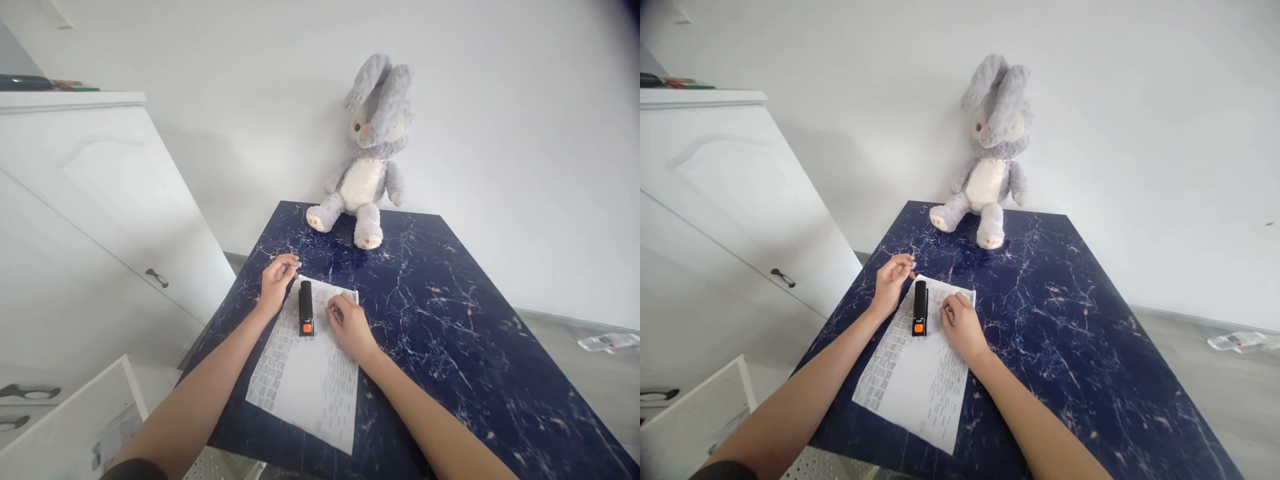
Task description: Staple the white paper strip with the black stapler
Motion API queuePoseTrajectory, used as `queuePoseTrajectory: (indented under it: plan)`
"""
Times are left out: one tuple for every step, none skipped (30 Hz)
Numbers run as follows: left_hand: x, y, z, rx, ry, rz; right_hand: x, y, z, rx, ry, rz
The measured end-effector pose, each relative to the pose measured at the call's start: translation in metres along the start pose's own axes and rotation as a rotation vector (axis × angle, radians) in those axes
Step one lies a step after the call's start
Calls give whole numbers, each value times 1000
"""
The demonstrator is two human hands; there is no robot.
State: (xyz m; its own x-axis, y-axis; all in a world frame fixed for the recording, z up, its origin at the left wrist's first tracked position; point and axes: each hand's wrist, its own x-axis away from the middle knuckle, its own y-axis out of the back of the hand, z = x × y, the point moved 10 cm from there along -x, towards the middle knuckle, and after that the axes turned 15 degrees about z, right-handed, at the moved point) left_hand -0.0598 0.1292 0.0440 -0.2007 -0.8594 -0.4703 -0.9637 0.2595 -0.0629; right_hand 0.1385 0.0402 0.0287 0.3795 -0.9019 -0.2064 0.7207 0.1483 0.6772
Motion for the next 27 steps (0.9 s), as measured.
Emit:
queuePoseTrajectory:
  plan:
    - [0, -3, -4, -37, -13, 30, 2, 6, 2, -18, 10, -49]
    - [-1, -7, -7, -71, -22, 63, 3, 13, 6, -27, 26, -95]
    - [-1, -10, -9, -95, -28, 93, 5, 19, 10, -28, 45, -133]
    - [-1, -12, -11, -108, -30, 116, 7, 24, 15, -24, 65, -159]
    - [-1, -13, -11, -109, -30, 130, 8, 28, 20, -15, 83, -174]
    - [-1, -14, -11, -104, -26, 136, 8, 31, 25, -7, 96, -180]
    - [-1, -14, -10, -98, -20, 140, 6, 34, 29, 0, 103, -182]
    - [-1, -14, -10, -93, -12, 142, 3, 37, 32, 3, 103, -181]
    - [-1, -13, -9, -90, -4, 144, -1, 39, 35, 3, 101, -179]
    - [-1, -13, -8, -88, 4, 145, -8, 41, 38, -1, 99, -178]
    - [-1, -13, -7, -84, 12, 145, -15, 42, 41, -6, 102, -177]
    - [0, -13, -5, -74, 22, 142, -24, 42, 44, -10, 111, -172]
    - [0, -12, -4, -58, 32, 138, -34, 41, 48, -13, 127, -163]
    - [0, -12, -3, -37, 41, 132, -44, 39, 51, -13, 150, -147]
    - [0, -11, -2, -15, 48, 125, -53, 36, 54, -12, 177, -126]
    - [0, -11, -1, 7, 53, 120, -61, 33, 57, -8, 203, -104]
    - [0, -11, 0, 24, 56, 116, -68, 31, 58, -5, 224, -87]
    - [0, -12, 0, 32, 58, 117, -71, 29, 58, -4, 238, -78]
    - [0, -13, 1, 33, 62, 125, -73, 29, 56, -8, 243, -77]
    - [-1, -15, 2, 28, 69, 141, -73, 30, 52, -15, 232, -84]
    - [-1, -17, 3, 18, 77, 158, -72, 31, 46, -27, 204, -101]
    - [-2, -18, 4, 5, 83, 168, -69, 34, 37, -47, 159, -128]
    - [-3, -17, 5, -12, 86, 165, -64, 37, 26, -70, 104, -159]
    - [-3, -14, 6, -31, 88, 148, -60, 40, 13, -95, 42, -188]
    - [-3, -11, 7, -49, 89, 122, -54, 41, 0, -119, -17, -215]
    - [-4, -7, 8, -65, 89, 93, -50, 42, -12, -140, -67, -235]
    - [-4, -4, 9, -76, 90, 69, -46, 41, -23, -155, -103, -248]
